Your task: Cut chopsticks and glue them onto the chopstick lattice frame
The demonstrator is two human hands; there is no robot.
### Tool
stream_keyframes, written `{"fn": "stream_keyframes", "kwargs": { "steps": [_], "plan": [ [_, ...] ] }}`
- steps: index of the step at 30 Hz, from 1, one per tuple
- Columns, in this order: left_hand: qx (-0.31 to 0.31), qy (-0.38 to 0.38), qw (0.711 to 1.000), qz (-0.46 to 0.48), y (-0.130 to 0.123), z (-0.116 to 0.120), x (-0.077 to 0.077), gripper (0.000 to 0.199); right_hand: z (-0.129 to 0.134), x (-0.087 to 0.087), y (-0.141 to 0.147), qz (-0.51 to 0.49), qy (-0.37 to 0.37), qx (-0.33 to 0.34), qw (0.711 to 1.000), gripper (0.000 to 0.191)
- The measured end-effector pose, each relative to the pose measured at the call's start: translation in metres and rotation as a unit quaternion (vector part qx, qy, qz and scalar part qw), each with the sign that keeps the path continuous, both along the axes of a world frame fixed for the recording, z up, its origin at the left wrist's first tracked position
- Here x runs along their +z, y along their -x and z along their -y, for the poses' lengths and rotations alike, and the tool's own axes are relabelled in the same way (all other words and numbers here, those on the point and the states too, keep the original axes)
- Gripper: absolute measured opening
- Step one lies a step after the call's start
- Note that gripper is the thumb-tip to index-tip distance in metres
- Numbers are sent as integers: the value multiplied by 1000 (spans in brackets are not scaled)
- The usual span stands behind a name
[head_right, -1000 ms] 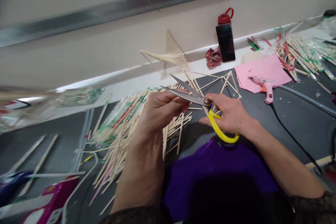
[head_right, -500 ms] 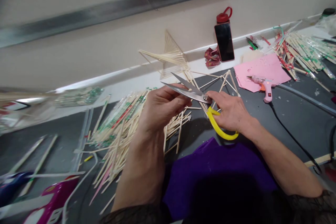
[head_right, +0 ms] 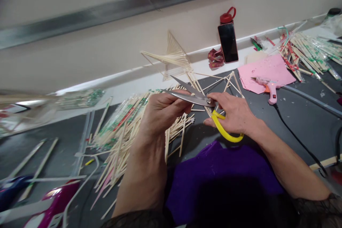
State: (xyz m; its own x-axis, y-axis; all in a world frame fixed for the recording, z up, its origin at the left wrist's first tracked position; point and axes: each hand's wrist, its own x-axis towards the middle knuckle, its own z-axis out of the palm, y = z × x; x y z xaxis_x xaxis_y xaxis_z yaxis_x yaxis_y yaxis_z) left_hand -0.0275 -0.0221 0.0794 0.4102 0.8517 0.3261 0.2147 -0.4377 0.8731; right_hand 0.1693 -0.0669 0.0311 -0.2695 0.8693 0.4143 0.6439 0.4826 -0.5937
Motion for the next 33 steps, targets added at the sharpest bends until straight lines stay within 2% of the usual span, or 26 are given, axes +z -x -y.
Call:
{"fn": "stream_keyframes", "kwargs": {
  "steps": [7,12,17,25,31,33],
  "plan": [
    [-33,39,999,8,2,0,3,26,-1,-1,-1,-14,-7,29,999,57],
    [-17,23,1000,-13,2,1,3,26,0,0,0,-36,-1,35,999,45],
    [-2,-11,999,-34,1,2,4,26,0,-2,-1,-37,-10,31,999,39],
    [3,-9,1000,-28,-2,1,1,28,1,-2,0,-20,-14,-7,1000,40],
    [33,40,999,-2,-5,3,5,6,1,-5,3,-29,-21,-20,999,37],
    [45,36,998,1,-4,4,5,6,0,-5,4,-31,-18,-24,999,36]
  ]
}}
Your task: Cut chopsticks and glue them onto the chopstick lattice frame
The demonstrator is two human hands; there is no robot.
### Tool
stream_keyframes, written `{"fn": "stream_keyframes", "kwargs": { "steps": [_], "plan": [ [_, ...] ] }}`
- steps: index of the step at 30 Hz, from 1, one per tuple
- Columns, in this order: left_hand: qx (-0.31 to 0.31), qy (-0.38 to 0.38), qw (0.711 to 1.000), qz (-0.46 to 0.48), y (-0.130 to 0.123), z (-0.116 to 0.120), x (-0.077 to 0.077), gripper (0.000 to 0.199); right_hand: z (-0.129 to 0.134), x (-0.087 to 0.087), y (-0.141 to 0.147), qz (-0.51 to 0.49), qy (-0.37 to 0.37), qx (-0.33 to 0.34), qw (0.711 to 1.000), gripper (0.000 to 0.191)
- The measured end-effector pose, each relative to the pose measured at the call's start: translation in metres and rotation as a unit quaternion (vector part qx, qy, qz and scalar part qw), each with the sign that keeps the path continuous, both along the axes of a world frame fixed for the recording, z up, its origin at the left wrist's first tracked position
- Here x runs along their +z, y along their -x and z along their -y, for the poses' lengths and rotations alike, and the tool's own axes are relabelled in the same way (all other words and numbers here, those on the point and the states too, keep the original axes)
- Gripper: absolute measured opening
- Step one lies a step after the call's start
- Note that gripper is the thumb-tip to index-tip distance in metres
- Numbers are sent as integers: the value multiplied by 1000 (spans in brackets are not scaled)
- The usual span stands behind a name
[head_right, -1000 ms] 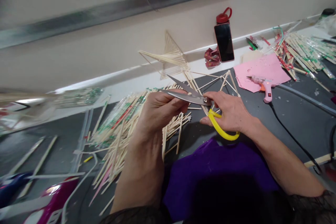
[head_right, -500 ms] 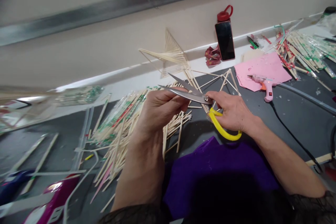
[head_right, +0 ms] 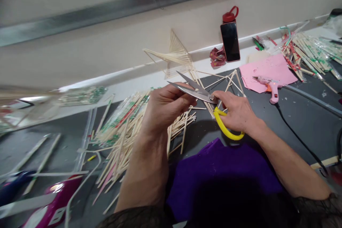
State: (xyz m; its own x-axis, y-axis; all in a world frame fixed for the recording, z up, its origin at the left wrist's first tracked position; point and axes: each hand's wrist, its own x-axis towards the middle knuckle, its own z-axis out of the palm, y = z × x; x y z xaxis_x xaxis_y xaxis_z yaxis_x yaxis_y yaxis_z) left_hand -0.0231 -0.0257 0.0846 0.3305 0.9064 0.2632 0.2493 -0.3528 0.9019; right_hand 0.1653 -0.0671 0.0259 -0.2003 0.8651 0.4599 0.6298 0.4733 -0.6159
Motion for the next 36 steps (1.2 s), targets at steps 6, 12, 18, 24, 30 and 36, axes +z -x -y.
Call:
{"fn": "stream_keyframes", "kwargs": {
  "steps": [6,12,18,24,30,36],
  "plan": [
    [-30,-28,999,-9,3,-2,-7,17,0,3,-1,14,20,5,1000,51],
    [-62,-38,997,0,5,-2,-7,21,0,5,-4,11,31,37,999,57],
    [-56,-61,996,-43,5,0,-1,22,1,5,-3,-7,51,65,997,52],
    [-34,-80,994,-63,6,-2,-3,21,1,3,-1,-26,70,46,996,38],
    [-22,-91,994,-63,4,-2,-7,25,2,2,0,-36,54,36,997,38],
    [1,-64,996,-57,2,-5,-10,13,2,0,3,-26,39,5,999,34]
  ]
}}
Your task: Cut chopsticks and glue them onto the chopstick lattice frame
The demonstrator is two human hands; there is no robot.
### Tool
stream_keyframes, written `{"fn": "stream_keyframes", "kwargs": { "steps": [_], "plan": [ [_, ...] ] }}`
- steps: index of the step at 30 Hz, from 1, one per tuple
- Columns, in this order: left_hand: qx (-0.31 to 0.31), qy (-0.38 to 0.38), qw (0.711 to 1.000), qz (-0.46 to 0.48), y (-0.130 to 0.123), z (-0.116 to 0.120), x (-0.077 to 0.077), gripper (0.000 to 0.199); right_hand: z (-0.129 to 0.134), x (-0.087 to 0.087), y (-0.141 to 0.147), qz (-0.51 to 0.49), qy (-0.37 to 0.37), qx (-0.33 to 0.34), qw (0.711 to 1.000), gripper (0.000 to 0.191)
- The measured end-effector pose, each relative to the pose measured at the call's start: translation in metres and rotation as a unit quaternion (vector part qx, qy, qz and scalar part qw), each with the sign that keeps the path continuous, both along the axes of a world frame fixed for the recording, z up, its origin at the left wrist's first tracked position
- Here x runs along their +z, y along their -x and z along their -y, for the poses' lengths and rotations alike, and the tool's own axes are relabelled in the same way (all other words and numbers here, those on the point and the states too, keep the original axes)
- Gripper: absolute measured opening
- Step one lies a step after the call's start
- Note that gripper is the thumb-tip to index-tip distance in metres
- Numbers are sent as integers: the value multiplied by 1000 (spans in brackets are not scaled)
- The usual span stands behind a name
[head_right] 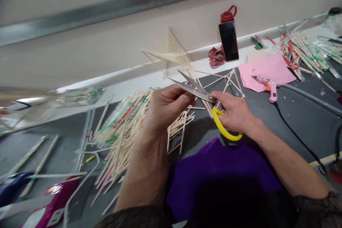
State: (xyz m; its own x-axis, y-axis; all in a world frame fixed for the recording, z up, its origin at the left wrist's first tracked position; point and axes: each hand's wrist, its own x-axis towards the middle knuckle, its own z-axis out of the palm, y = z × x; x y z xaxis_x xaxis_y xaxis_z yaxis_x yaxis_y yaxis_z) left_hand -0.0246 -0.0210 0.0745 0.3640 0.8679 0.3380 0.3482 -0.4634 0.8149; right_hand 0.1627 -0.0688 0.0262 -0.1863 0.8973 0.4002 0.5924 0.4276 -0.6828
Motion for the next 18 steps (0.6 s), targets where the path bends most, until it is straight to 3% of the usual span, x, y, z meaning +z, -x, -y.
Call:
{"fn": "stream_keyframes", "kwargs": {
  "steps": [4,11,18],
  "plan": [
    [3,6,1000,21,-1,1,1,11,0,0,0,14,-16,-4,1000,33],
    [-31,-11,999,34,-2,2,4,24,-1,2,-4,46,-28,-5,999,57],
    [-55,-24,998,30,-1,2,4,23,2,5,-5,23,5,23,999,54]
  ]
}}
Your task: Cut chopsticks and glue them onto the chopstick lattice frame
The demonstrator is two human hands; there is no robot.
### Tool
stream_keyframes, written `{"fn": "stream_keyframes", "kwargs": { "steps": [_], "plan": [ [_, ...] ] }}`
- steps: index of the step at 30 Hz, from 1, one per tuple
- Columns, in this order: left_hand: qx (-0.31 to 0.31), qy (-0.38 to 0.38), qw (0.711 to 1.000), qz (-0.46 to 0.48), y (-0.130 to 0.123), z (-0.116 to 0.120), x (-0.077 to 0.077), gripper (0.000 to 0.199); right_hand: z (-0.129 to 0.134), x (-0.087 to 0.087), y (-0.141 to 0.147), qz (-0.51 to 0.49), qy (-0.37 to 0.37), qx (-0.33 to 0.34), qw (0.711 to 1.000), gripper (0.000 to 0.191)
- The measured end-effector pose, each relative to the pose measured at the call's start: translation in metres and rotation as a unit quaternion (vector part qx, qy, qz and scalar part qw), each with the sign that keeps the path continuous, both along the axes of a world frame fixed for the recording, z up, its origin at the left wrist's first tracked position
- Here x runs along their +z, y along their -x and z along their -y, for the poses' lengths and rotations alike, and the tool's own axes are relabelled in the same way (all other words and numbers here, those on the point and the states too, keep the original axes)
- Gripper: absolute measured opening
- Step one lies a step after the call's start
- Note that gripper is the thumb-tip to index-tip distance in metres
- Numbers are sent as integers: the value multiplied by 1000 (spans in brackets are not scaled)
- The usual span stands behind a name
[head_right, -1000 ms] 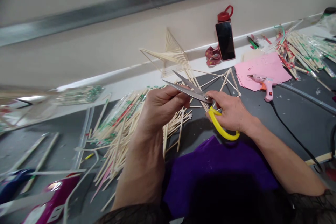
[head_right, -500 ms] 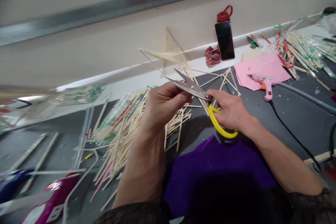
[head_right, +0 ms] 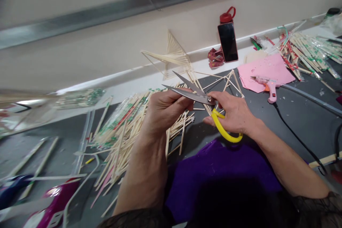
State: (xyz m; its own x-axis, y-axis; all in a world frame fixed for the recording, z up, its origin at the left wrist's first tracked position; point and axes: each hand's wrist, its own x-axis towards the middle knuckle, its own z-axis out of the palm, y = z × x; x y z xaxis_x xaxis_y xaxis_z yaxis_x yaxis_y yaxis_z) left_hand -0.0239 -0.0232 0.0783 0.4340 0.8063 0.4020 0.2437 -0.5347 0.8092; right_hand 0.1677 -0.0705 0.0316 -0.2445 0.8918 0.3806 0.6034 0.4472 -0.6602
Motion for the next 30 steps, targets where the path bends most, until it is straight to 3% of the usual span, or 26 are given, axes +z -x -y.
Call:
{"fn": "stream_keyframes", "kwargs": {
  "steps": [6,13,18,22,26,30],
  "plan": [
    [22,-25,999,-20,-1,1,-2,26,-1,-4,1,-32,-29,1,999,39],
    [36,-20,999,-13,-7,4,-3,15,-3,-15,5,-72,-51,-41,995,21],
    [83,-3,996,10,-4,3,0,15,-5,-6,-1,-80,-96,-118,985,26],
    [108,2,994,-1,-5,7,5,14,-4,2,-15,-97,-121,-141,978,37],
    [112,-4,994,-13,-7,11,11,13,8,3,-41,-118,-84,-232,962,46],
    [106,-5,994,-15,-7,12,13,14,26,-1,-74,29,60,-346,936,55]
  ]
}}
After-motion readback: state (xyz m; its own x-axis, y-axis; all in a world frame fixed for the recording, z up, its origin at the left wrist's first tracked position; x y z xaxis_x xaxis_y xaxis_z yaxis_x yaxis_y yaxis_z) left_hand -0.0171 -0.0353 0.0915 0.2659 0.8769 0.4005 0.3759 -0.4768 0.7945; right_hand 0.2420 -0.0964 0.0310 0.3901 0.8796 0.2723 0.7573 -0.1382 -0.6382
